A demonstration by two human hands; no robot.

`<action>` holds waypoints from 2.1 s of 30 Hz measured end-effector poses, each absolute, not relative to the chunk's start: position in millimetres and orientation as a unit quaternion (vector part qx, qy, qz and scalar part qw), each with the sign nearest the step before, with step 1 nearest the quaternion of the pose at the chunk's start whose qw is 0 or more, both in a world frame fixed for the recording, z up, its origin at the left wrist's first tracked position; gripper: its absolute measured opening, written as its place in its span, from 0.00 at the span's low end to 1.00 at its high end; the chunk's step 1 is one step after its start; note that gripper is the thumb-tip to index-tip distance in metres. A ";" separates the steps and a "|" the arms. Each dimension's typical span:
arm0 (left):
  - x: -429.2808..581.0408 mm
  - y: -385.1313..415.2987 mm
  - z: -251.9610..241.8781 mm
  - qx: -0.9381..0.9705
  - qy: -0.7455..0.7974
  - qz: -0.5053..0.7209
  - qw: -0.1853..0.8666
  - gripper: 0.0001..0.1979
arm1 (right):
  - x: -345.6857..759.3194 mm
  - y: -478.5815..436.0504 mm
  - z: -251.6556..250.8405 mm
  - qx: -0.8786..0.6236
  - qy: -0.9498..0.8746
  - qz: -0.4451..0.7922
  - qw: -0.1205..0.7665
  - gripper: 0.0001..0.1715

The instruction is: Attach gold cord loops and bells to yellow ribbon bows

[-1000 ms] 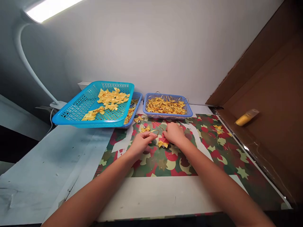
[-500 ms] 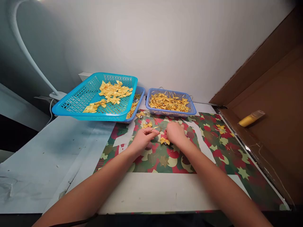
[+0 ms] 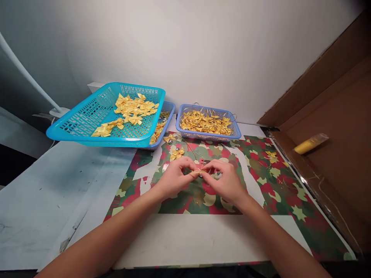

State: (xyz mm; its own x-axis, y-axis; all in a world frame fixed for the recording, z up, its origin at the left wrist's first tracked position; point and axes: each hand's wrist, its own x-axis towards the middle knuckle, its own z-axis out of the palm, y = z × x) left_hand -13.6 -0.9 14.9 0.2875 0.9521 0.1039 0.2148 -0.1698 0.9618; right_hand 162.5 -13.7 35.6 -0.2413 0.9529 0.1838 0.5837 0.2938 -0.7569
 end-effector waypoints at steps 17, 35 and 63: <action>-13.1 -5.9 -0.4 0.810 0.469 0.289 0.202 0.09 | 165.4 -20.5 13.9 -0.579 -0.681 0.320 0.313 0.08; -14.6 3.8 2.9 0.826 0.446 0.295 0.176 0.18 | 167.3 -18.8 10.7 -0.569 -0.683 0.326 0.320 0.10; -6.3 -15.8 14.2 0.652 0.471 0.438 0.402 0.03 | 159.3 -29.9 13.7 -0.494 -0.670 0.277 0.481 0.07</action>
